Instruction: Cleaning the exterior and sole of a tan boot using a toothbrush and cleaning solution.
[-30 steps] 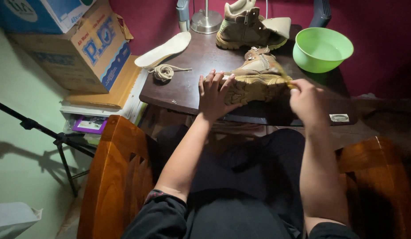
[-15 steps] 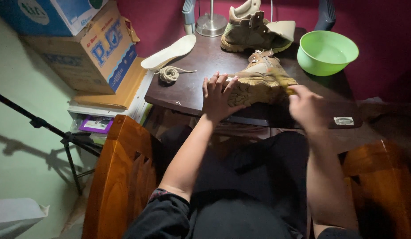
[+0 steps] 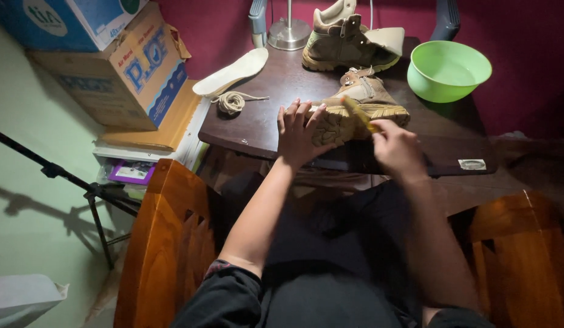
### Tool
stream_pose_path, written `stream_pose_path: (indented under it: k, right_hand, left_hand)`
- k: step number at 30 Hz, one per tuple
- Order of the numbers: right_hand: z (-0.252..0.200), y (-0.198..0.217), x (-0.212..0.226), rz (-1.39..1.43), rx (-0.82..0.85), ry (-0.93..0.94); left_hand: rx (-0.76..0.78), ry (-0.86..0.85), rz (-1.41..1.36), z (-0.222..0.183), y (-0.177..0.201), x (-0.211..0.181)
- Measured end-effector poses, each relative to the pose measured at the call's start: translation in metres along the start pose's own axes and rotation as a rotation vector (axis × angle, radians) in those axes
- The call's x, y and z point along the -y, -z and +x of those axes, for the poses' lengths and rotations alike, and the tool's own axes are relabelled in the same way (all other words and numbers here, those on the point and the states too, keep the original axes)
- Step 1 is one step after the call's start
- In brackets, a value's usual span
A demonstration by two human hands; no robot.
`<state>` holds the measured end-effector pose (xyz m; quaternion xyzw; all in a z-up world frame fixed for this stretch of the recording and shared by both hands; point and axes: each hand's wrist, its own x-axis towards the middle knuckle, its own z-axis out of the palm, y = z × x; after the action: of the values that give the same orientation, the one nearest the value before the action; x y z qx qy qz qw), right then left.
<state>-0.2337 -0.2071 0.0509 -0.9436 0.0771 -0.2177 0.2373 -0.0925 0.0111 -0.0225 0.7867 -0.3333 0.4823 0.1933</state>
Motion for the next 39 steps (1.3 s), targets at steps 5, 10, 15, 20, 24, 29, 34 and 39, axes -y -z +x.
stream_pose_path:
  k: [5, 10, 15, 20, 24, 29, 34, 39]
  right_hand:
    - [0.005, 0.032, -0.075, -0.225, -0.141, -0.017]
    - [-0.001, 0.035, -0.026, -0.215, -0.204, 0.099]
    - [-0.004, -0.005, 0.032, 0.009, 0.018, 0.036]
    - [-0.003, 0.009, -0.041, -0.125, -0.091, 0.013]
    - [-0.010, 0.061, -0.029, -0.122, -0.100, -0.259]
    - [0.003, -0.002, 0.011, -0.109, -0.096, 0.028]
    - [0.016, -0.012, 0.004, -0.081, 0.045, -0.054]
    - [0.017, 0.006, -0.088, -0.174, -0.166, -0.048]
  left_hand:
    - [-0.001, -0.001, 0.033, 0.002, 0.004, -0.002]
    - [0.005, -0.003, 0.050, 0.000, 0.003, -0.003]
    - [-0.009, 0.006, 0.025, 0.001, 0.001, -0.003]
    - [-0.004, 0.015, 0.029, 0.000, 0.000, -0.002]
    - [0.151, 0.022, 0.077, 0.005, 0.016, -0.006]
    - [-0.013, -0.003, 0.054, 0.002, 0.001, -0.004]
    - [-0.005, 0.005, 0.026, 0.003, 0.000, -0.002]
    - [-0.044, -0.042, 0.059, 0.004, -0.001, -0.005]
